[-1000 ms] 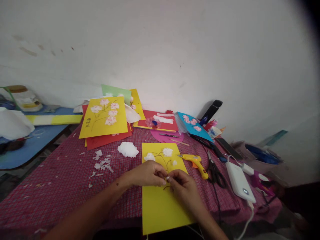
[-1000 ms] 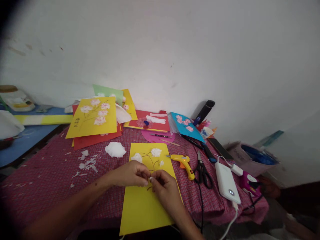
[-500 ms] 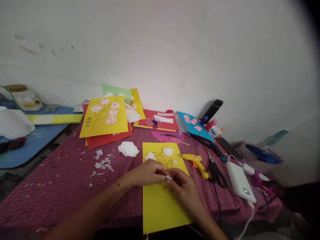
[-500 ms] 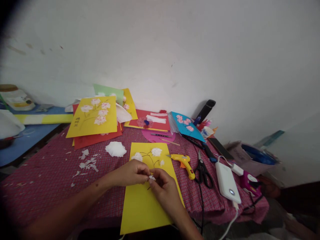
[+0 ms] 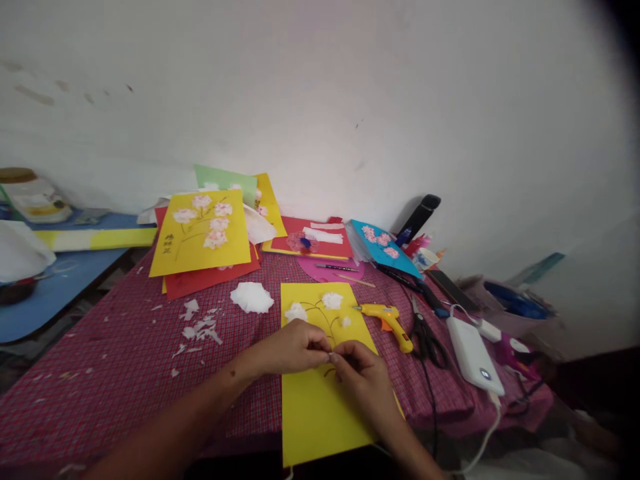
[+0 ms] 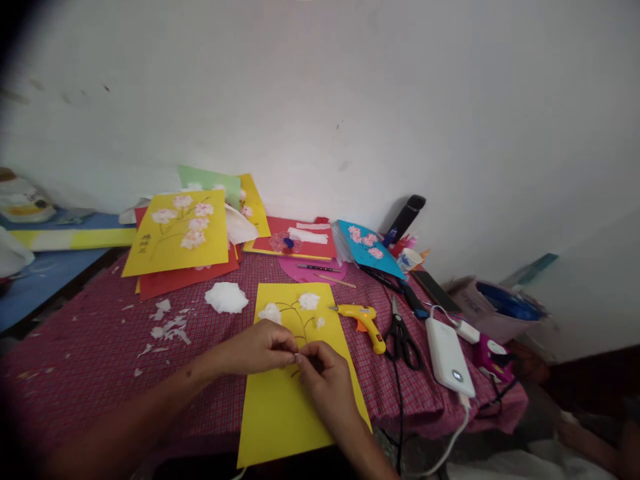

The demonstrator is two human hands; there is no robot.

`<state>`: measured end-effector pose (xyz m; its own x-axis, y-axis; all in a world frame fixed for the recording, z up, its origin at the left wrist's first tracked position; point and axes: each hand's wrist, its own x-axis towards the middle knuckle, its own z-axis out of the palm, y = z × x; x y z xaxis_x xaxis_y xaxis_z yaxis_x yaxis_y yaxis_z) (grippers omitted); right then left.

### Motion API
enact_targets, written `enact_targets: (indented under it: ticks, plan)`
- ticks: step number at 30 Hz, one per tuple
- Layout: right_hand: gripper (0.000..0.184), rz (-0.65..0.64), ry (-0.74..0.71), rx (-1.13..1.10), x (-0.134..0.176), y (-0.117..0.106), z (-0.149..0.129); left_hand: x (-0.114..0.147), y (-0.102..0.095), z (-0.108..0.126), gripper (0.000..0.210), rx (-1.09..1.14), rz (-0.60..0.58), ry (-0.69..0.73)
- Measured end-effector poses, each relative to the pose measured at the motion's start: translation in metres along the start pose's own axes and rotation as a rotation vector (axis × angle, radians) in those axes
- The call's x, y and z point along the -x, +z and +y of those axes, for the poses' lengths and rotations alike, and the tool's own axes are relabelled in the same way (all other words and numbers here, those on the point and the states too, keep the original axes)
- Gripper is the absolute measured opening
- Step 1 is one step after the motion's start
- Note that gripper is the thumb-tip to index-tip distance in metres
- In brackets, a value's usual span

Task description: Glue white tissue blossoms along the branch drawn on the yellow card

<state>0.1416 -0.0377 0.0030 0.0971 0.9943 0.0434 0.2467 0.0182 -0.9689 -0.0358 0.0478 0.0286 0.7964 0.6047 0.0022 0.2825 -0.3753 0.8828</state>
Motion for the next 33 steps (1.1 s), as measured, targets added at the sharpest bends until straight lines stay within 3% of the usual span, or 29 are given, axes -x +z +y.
enact_targets:
  ticks: [12,17,20,25,29,33]
  plan:
    - [0.020,0.010,0.043,-0.003,0.004,-0.002,0.001,-0.001,0.002,-0.003,0.017,-0.047,-0.014,0.032]
    - [0.014,-0.048,-0.050,0.181,-0.003,-0.016,-0.010,-0.002,0.004,-0.008,0.018,-0.129,0.001,0.068]
    - [0.016,0.010,-0.181,0.396,-0.034,-0.044,-0.027,-0.003,0.002,-0.009,0.017,-0.239,0.043,0.113]
    - [0.017,0.078,-0.270,0.738,-0.120,-0.085,-0.039,-0.002,-0.003,-0.009,0.016,-0.391,0.081,0.174]
    - [0.015,0.045,-0.242,0.845,-0.166,-0.089,-0.026,0.000,-0.005,-0.012,0.016,-0.482,0.080,0.175]
    - [0.013,0.066,-0.229,0.864,-0.172,-0.085,-0.015,0.003,-0.008,-0.012,0.017,-0.557,0.087,0.173]
